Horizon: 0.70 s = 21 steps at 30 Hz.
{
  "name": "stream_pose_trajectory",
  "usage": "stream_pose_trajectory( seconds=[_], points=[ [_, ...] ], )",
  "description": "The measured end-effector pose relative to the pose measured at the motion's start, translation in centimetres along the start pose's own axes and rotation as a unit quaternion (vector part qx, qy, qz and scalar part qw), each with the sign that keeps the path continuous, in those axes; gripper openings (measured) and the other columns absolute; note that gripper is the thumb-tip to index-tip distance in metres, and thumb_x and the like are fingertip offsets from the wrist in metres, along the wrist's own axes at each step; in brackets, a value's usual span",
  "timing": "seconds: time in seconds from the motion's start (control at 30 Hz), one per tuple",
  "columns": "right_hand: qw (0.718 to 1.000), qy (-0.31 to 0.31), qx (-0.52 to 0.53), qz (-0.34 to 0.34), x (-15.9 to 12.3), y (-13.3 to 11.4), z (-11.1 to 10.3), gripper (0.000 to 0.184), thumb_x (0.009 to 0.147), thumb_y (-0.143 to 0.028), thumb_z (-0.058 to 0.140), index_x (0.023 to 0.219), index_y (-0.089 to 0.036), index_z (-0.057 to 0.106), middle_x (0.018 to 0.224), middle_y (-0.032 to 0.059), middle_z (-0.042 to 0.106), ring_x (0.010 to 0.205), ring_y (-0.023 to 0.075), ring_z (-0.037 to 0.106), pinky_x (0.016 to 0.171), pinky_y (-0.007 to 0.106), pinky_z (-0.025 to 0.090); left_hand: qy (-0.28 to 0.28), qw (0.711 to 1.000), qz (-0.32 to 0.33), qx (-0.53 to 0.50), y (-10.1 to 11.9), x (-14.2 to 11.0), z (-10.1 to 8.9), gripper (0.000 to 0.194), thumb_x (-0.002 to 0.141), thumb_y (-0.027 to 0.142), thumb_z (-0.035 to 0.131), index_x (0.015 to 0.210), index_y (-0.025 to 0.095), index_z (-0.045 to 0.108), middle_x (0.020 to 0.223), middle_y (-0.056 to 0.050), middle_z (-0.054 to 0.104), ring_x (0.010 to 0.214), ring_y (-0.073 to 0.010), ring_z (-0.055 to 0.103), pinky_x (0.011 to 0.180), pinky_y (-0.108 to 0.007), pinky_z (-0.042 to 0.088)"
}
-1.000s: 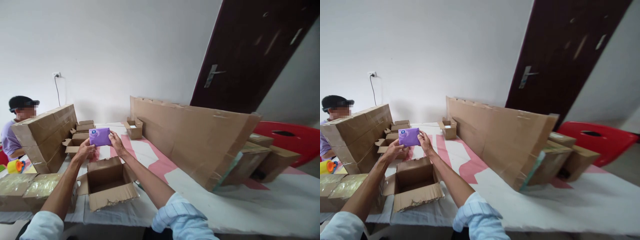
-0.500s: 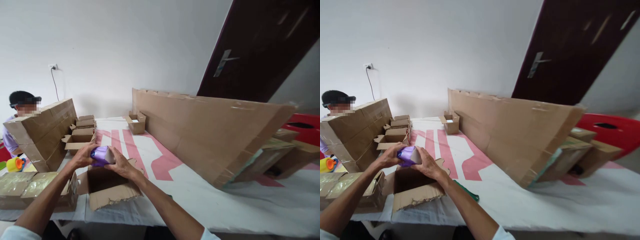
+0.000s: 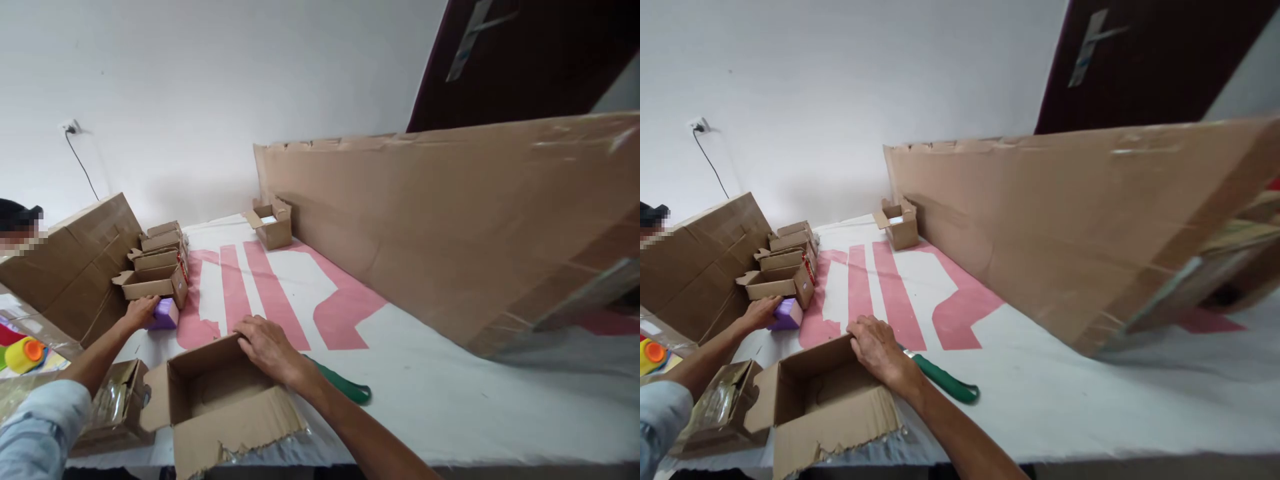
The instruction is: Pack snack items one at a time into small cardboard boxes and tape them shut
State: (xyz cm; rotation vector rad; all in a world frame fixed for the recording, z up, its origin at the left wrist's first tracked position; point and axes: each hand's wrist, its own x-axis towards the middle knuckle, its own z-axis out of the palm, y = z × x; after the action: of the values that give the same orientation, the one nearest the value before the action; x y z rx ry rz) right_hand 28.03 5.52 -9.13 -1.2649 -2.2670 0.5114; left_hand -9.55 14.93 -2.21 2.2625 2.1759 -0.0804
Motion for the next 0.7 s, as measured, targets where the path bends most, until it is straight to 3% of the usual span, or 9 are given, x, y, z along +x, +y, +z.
stream_pose_trajectory(
  seconds=[0.17, 0.3, 0.5, 0.7],
  points=[
    [1.000, -0.013, 0.009, 0.019, 0.1, 0.3, -0.5, 0.024, 0.102, -0.016, 0.060, 0.113, -0.025, 0.080, 0.118, 0.0099, 0.080, 0.114, 0.0285, 0.070, 0.096, 0.037, 0.047, -0.020, 0.992, -0.026, 0.118, 0.7, 1.6, 1.2, 0.046, 0.085, 0.014, 0.072, 0.129, 0.021, 0.067, 0.136, -0.023, 0.072, 0.132, -0.0434, 0.066, 0.107, -0.057, 0.047],
    [0.999, -0.026, 0.014, 0.031, 0.0, 0.2, -1.0, 0.025, 0.103, -0.014, 0.059, 0.116, -0.023, 0.079, 0.121, 0.0094, 0.079, 0.117, 0.0266, 0.070, 0.098, 0.036, 0.047, -0.032, 0.982, -0.042, 0.179, 1.4, 1.9, 2.0, 0.050, 0.090, 0.023, 0.072, 0.138, 0.014, 0.063, 0.139, -0.030, 0.069, 0.132, -0.0454, 0.066, 0.106, -0.058, 0.051],
    [0.999, -0.031, 0.015, 0.034, -0.1, 0.1, -0.9, 0.022, 0.104, -0.014, 0.059, 0.113, -0.023, 0.078, 0.118, 0.0079, 0.077, 0.115, 0.0257, 0.069, 0.097, 0.036, 0.046, -0.046, 0.973, -0.064, 0.216, 1.9, 4.0, 2.3, 0.042, 0.099, 0.032, 0.070, 0.136, 0.014, 0.067, 0.132, -0.025, 0.074, 0.128, -0.0404, 0.072, 0.101, -0.049, 0.057],
    [0.999, -0.018, 0.015, 0.024, -0.2, 0.3, -0.5, 0.022, 0.103, -0.013, 0.059, 0.111, -0.023, 0.077, 0.114, 0.0074, 0.077, 0.111, 0.0252, 0.069, 0.093, 0.036, 0.045, -0.030, 0.968, -0.084, 0.236, 2.2, 5.5, 2.4, 0.043, 0.107, 0.043, 0.072, 0.140, 0.017, 0.068, 0.137, -0.013, 0.073, 0.120, -0.0290, 0.073, 0.104, -0.052, 0.062]
  ],
)
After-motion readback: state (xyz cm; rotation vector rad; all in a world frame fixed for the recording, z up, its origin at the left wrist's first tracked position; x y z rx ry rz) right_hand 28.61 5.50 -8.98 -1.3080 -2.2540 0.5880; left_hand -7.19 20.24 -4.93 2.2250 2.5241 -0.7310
